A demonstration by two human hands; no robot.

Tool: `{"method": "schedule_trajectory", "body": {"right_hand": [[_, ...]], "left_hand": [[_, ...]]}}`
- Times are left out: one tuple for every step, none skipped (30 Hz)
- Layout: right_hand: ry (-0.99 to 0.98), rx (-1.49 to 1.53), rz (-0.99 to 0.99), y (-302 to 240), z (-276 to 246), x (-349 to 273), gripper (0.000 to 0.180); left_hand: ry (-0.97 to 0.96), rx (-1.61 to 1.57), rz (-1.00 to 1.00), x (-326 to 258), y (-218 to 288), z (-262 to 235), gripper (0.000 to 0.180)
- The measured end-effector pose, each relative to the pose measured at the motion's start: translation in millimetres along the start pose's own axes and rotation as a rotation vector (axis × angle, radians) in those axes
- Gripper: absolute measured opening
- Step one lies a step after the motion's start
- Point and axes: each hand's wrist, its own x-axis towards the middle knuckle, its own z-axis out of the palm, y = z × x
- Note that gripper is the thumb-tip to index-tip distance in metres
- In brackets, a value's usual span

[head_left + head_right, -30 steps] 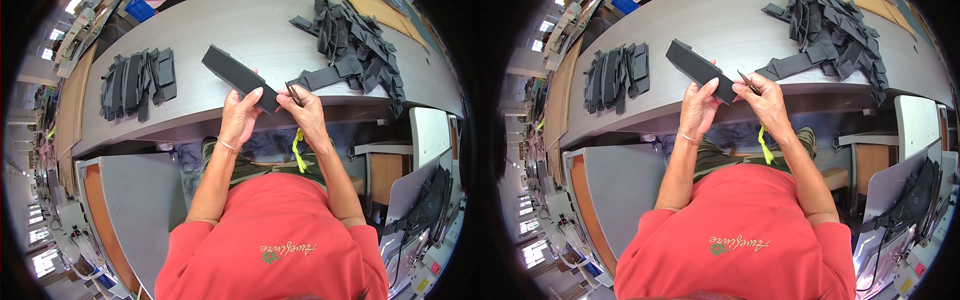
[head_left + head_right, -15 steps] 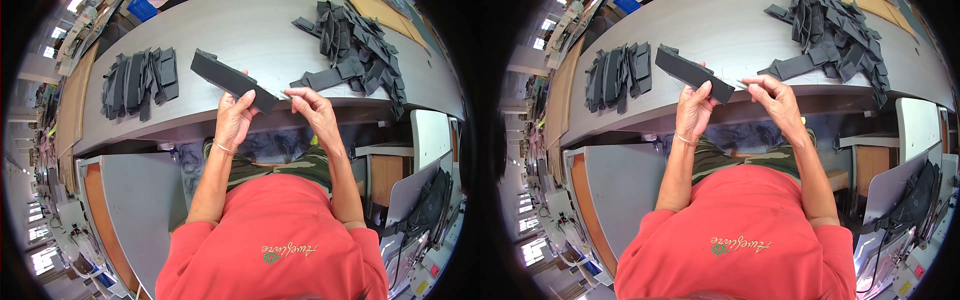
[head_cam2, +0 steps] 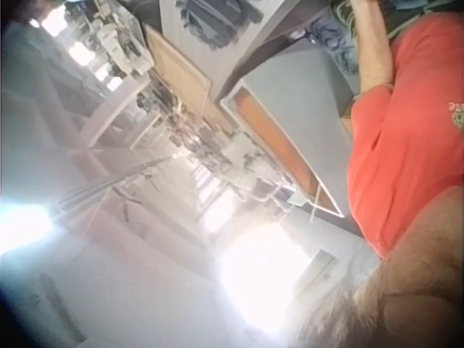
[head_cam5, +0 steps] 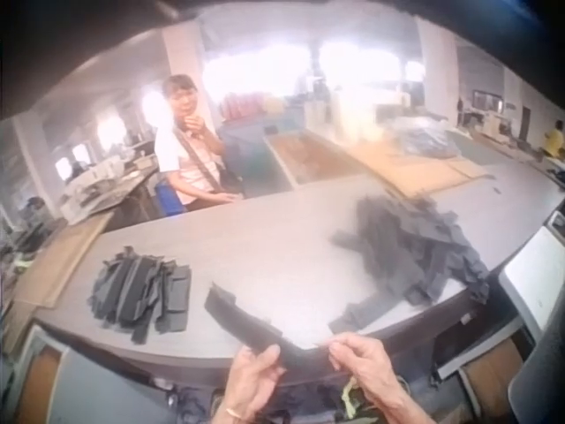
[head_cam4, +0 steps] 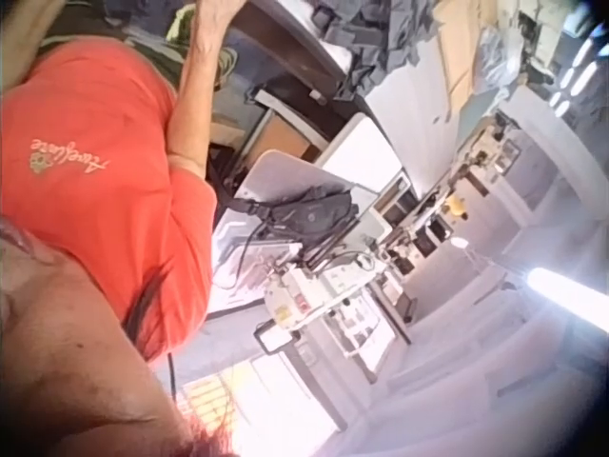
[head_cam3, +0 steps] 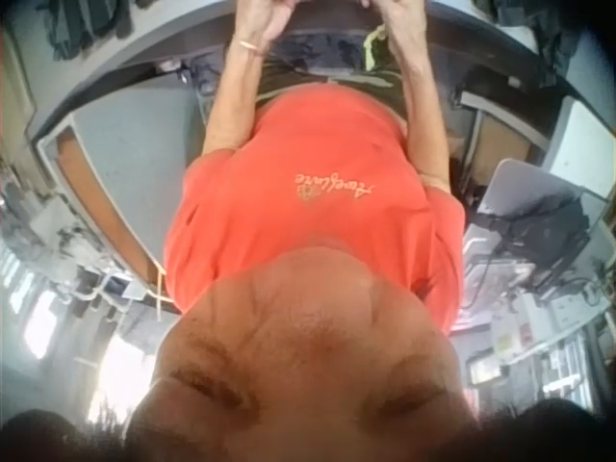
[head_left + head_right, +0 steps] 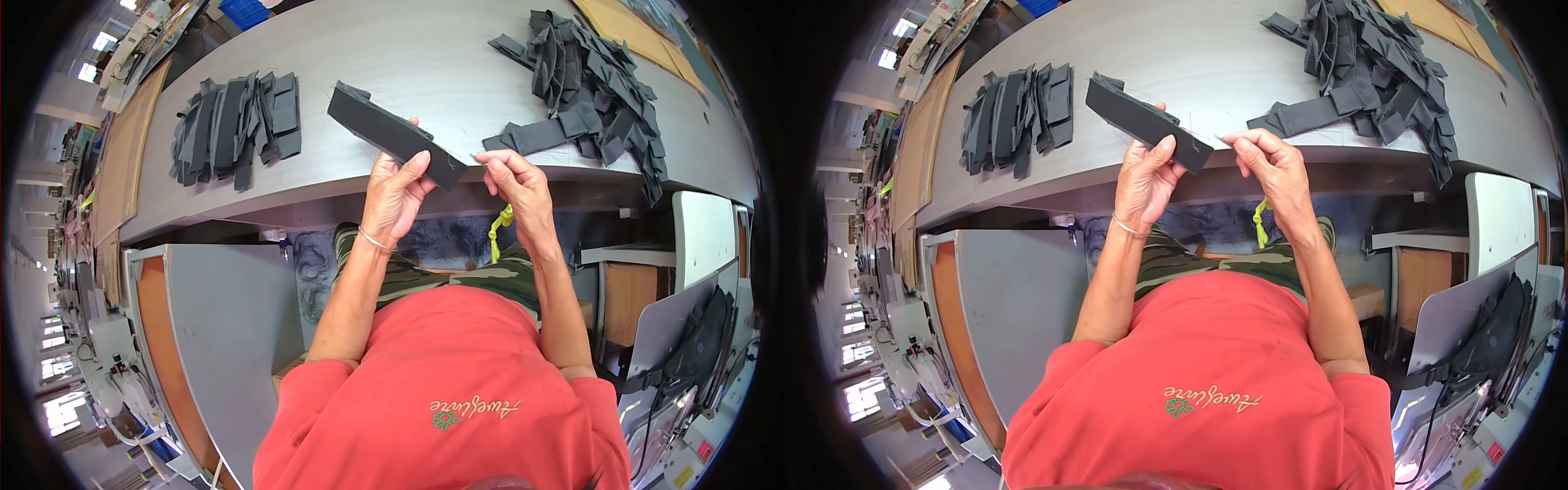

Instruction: Trimming loose threads from fabric pieces using a small pair of scissors.

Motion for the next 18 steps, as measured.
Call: {"method": "schedule_trajectory", "body": {"right_hand": [[0.071, 0.050, -0.005, -2, 5, -2, 0.026], [0.141, 0.100, -0.010, -3, 10, -1, 0.029], [0.158, 0.115, -0.109, 6, 18, 4, 0.035], [0.119, 0.042, -0.103, 7, 17, 2, 0.027], [0.096, 0.072, -0.020, 7, 16, 1, 0.022], [0.072, 0.102, 0.063, 9, 14, 0, 0.017], [0.110, 0.140, 0.128, 8, 13, 1, 0.013], [0.148, 0.150, 0.164, 13, 8, 3, 0.015], [0.150, 0.161, 0.177, 15, 0, 3, 0.015], [0.149, 0.172, 0.190, 17, -8, 4, 0.016], [0.092, 0.181, 0.227, 14, -19, 3, 0.021], [0.098, 0.180, 0.251, 13, -24, 3, 0.022], [0.110, 0.168, 0.253, 13, -26, 3, 0.022], [0.121, 0.156, 0.256, 15, -27, 4, 0.022], [0.118, 0.147, 0.257, 17, -26, 5, 0.021], [0.114, 0.139, 0.259, 20, -24, 6, 0.020], [0.109, 0.103, 0.263, 22, -23, 7, 0.018], [0.127, 0.039, 0.263, 22, -17, 8, 0.016]], "left_hand": [[0.003, -0.001, 0.010, 0, -2, 0, 0.058], [0.005, 0.022, 0.010, 1, -5, -1, 0.057], [0.004, 0.045, 0.008, 2, -8, 0, 0.057], [0.023, 0.073, -0.017, 2, -12, 2, 0.060], [0.016, 0.118, -0.030, 0, -15, 2, 0.059], [0.011, 0.165, -0.043, -1, -15, 3, 0.058], [0.013, 0.164, -0.034, 0, -12, 4, 0.058], [0.013, 0.139, 0.012, 1, -7, 4, 0.055], [0.013, 0.115, 0.055, 2, 0, 3, 0.053], [-0.010, 0.085, 0.092, 5, 9, -7, 0.047], [-0.007, 0.074, 0.123, 6, 18, -15, 0.046], [-0.006, 0.062, 0.153, 6, 27, -18, 0.046], [0.011, 0.090, 0.144, 6, 33, -20, 0.040], [0.013, 0.089, 0.152, 4, 35, -19, 0.040], [-0.010, 0.096, 0.145, 3, 35, -17, 0.040], [-0.033, 0.104, 0.137, 2, 36, -16, 0.040], [-0.034, 0.103, 0.144, 3, 35, -19, 0.040], [-0.064, 0.131, 0.110, 4, 35, -22, 0.035]]}}
